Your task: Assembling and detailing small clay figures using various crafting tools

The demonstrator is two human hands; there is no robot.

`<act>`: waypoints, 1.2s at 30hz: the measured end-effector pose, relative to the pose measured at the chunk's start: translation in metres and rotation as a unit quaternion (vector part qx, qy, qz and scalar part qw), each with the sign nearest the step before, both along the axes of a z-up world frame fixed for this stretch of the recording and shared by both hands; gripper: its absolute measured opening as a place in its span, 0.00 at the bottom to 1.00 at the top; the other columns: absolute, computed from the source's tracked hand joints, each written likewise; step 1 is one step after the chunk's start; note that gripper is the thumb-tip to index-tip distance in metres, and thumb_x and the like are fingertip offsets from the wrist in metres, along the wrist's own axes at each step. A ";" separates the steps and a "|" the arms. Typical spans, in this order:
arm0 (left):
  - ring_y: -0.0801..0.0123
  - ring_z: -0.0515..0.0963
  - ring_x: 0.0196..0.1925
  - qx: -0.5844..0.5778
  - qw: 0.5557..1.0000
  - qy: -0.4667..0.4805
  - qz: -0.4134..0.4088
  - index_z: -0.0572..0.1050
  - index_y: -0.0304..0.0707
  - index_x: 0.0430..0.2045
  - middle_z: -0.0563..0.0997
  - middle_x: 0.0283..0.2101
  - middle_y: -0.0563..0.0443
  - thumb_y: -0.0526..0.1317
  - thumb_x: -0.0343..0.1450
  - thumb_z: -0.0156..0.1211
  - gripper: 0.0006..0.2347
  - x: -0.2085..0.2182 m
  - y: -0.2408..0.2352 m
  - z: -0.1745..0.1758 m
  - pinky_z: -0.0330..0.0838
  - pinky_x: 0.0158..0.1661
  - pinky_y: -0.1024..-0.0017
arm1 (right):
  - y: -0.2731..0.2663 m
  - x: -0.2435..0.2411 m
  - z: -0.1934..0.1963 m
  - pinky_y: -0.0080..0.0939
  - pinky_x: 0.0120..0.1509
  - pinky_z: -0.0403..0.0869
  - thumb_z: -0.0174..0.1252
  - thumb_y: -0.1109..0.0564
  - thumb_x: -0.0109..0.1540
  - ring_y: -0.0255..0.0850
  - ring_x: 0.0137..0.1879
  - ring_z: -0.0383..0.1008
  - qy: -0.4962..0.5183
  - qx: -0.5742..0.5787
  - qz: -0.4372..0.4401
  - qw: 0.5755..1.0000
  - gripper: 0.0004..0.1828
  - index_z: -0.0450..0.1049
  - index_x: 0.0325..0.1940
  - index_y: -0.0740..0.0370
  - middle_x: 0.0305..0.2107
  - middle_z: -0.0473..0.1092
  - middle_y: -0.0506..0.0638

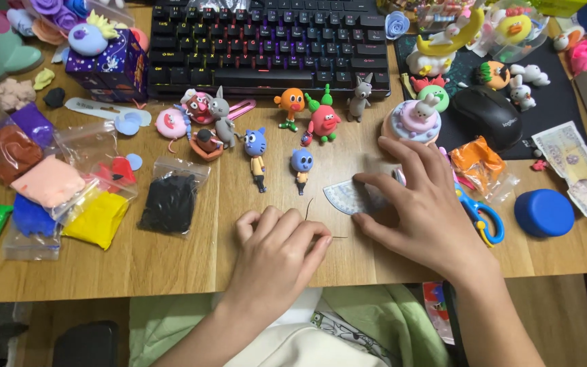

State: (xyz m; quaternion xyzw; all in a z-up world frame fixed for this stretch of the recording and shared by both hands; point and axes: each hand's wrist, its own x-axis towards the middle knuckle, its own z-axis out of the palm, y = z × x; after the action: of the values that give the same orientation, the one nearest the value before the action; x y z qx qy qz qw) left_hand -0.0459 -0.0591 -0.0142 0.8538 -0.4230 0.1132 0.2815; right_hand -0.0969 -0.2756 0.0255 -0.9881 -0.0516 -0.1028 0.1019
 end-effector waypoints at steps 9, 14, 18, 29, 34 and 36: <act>0.63 0.69 0.35 0.010 1.000 -0.025 0.005 0.77 0.56 0.27 0.72 0.29 0.60 0.46 0.69 0.60 0.02 0.000 0.003 -0.004 0.53 0.44 0.59 | -0.001 0.008 0.007 0.60 0.68 0.52 0.61 0.38 0.50 0.57 0.65 0.53 0.016 -0.049 0.017 0.999 0.28 0.71 0.52 0.46 0.60 0.58 0.54; 0.63 0.69 0.36 0.003 1.000 0.015 -0.007 0.77 0.56 0.29 0.73 0.29 0.60 0.44 0.69 0.58 0.02 0.001 0.004 -0.002 0.53 0.44 0.59 | -0.001 0.012 0.006 0.62 0.72 0.48 0.63 0.37 0.48 0.56 0.67 0.55 0.007 -0.033 0.024 0.999 0.26 0.72 0.44 0.49 0.59 0.61 0.54; 0.62 0.69 0.36 -0.013 0.999 0.030 -0.006 0.79 0.56 0.31 0.73 0.28 0.60 0.43 0.68 0.58 0.03 0.002 0.006 -0.001 0.53 0.44 0.59 | 0.001 0.010 0.004 0.60 0.72 0.49 0.64 0.38 0.46 0.55 0.65 0.57 -0.026 -0.053 0.027 0.998 0.27 0.72 0.42 0.51 0.58 0.62 0.54; 0.65 0.70 0.35 0.001 1.000 0.008 0.012 0.81 0.58 0.30 0.75 0.28 0.63 0.44 0.67 0.61 0.03 0.013 0.013 0.005 0.51 0.42 0.63 | 0.003 -0.011 -0.004 0.43 0.48 0.62 0.64 0.47 0.57 0.44 0.42 0.66 0.031 0.088 -0.017 0.995 0.15 0.70 0.43 0.52 0.30 0.68 0.45; 0.63 0.69 0.36 0.019 0.998 -0.038 0.038 0.80 0.53 0.31 0.73 0.29 0.60 0.46 0.68 0.62 0.05 0.020 0.009 0.012 0.53 0.43 0.61 | 0.013 -0.034 -0.014 0.32 0.48 0.71 0.54 0.61 0.62 0.35 0.41 0.74 -0.005 0.276 -0.062 0.959 0.15 0.69 0.53 0.62 0.36 0.72 0.48; 0.63 0.69 0.35 0.016 0.996 -0.067 0.063 0.80 0.54 0.29 0.73 0.29 0.60 0.47 0.67 0.64 0.04 0.018 0.002 0.011 0.54 0.42 0.61 | 0.018 -0.045 -0.017 0.32 0.49 0.69 0.54 0.61 0.62 0.34 0.41 0.72 -0.028 0.298 -0.080 0.951 0.15 0.68 0.54 0.62 0.36 0.71 0.47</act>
State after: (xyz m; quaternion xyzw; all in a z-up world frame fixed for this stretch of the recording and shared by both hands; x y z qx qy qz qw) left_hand -0.0274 -0.0572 -0.0035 0.8736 -0.3881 0.1811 0.2311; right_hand -0.1416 -0.2576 0.0089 -0.9105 0.0577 -0.1488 0.3814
